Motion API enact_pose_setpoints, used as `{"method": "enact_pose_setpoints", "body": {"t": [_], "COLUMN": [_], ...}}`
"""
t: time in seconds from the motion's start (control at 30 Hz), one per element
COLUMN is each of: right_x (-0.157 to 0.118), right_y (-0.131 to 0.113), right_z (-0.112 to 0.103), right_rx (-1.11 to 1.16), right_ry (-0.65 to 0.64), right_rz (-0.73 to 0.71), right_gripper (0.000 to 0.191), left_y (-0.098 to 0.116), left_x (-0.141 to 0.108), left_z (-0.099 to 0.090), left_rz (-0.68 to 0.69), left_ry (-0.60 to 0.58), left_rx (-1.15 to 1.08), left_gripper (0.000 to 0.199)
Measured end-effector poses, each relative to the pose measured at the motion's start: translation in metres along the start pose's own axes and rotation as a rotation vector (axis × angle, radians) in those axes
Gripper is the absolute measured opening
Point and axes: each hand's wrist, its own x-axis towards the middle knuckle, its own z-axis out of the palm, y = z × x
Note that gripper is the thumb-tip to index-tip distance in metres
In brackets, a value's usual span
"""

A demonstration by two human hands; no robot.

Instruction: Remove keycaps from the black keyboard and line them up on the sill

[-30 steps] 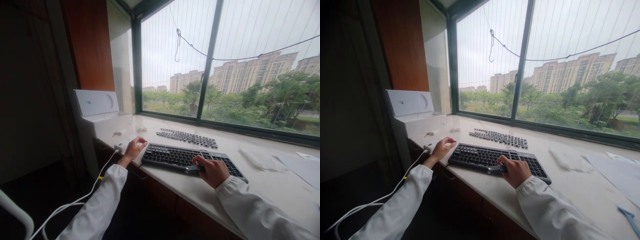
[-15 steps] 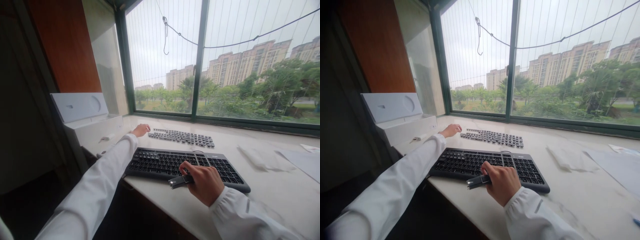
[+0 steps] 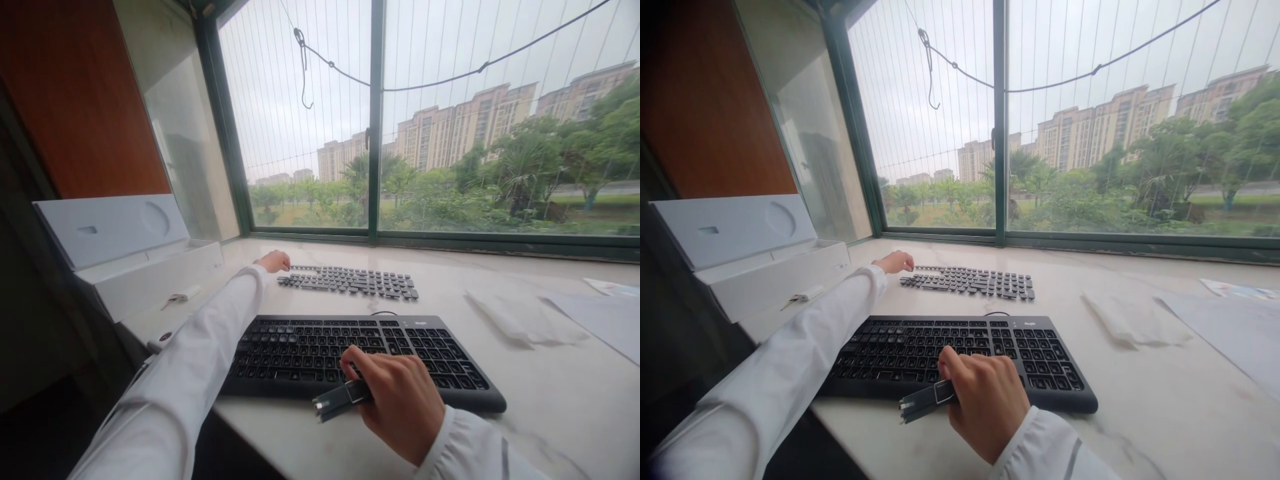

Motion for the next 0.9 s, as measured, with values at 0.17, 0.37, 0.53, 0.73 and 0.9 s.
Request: {"method": "enact_pose_setpoints", "body": {"t": [0.17,0.37,0.53,0.73,0.9], "right_x": [0.000,0.000,0.001,0.003,0.003], "right_y": [0.001,0.001,0.001,0.001,0.003], "right_z": [0.000,0.001,0.002,0.001,0.001], "right_rx": [0.020,0.021,0.011,-0.004,0.009], "right_ry": [-0.002,-0.002,-0.009,-0.029,-0.033], "right_rz": [0.009,0.012,0.015,0.021,0.026], "right_gripper": [0.034,0.036,0.035,0.035,0.036], "left_y": [0.008,0.014,0.019,0.021,0.017], "left_x": [0.002,-0.002,-0.007,-0.011,-0.013], "left_z": [-0.004,-0.003,-0.003,-0.005,-0.010], "left_rz": [-0.015,-0.023,-0.022,-0.026,-0.040], "left_ry": [-0.055,-0.098,-0.109,-0.117,-0.081], "left_rx": [0.015,0.046,0.047,0.025,0.013], "left_gripper": [0.013,0.012,0.011,0.011,0.015]}}
